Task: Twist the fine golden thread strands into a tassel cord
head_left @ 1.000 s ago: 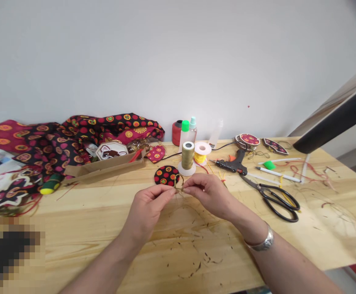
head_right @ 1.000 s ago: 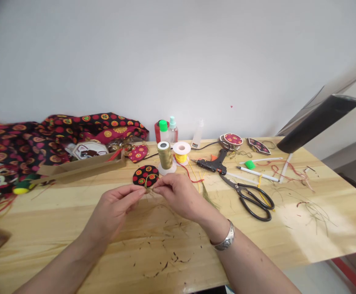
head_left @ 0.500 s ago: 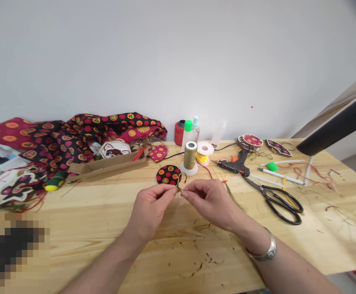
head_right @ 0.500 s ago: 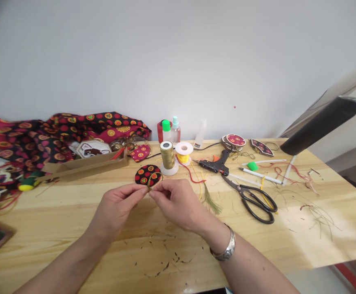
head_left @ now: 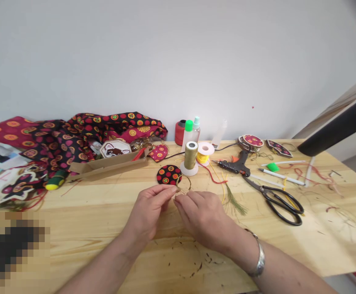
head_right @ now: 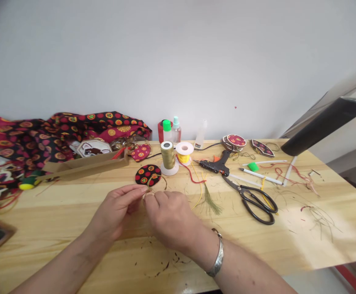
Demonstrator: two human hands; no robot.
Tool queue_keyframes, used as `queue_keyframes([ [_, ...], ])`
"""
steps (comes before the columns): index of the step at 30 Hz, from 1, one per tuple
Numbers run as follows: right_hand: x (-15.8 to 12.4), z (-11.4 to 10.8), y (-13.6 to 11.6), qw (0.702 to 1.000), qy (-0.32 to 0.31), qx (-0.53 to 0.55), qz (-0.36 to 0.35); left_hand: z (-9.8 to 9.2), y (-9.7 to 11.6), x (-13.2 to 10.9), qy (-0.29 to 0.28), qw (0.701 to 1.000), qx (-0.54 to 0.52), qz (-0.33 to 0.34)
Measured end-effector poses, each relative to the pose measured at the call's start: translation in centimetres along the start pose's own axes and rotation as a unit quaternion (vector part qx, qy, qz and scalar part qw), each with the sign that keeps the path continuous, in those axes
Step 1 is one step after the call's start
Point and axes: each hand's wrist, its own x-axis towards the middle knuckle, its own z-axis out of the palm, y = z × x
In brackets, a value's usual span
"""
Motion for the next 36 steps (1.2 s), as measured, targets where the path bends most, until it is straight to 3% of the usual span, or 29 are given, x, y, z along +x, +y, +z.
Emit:
queue_keyframes([
  [6, -0.1, -0.2, -0.6, 0.998, 0.01, -0.069, -0.012, 0.2, -0.1, 0.1, 0.0, 0.999, -0.042, -0.025],
  [17, -0.1, -0.9, -1.2, 0.991, 0.03, -0.127, -0.032, -0.1, -0.4, 0.3, -0.003, 0.999, -0.036, -0.013],
  [25, 0.0, -0.5, -1.5, 0.99, 0.033, -0.128, -0.057, 0.0, -0.4, 0.4, -0.036, 0.993, -0.087, -0.064],
  [29, 0.2, -1.0, -1.1, 0.995, 0.051, -0.062, -0.064, 0.0, -0.3, 0.4, -0.039, 0.993, -0.099, -0.06],
  [32, 0.5, -1.4, -0.4, 0.988, 0.129, 0.089, -0.002, 0.1, -0.1, 0.3, -0.026, 0.993, -0.099, -0.05],
  [34, 0.8, -1.4, 0.2, 0.956, 0.184, 0.202, 0.108, 0.1, 0.1, 0.2, -0.02, 0.994, -0.095, -0.047],
  [36, 1.1, -1.0, 0.8, 0.91, 0.189, 0.296, 0.221, 0.2, 0.2, 0.1, -0.018, 0.995, -0.09, -0.044],
])
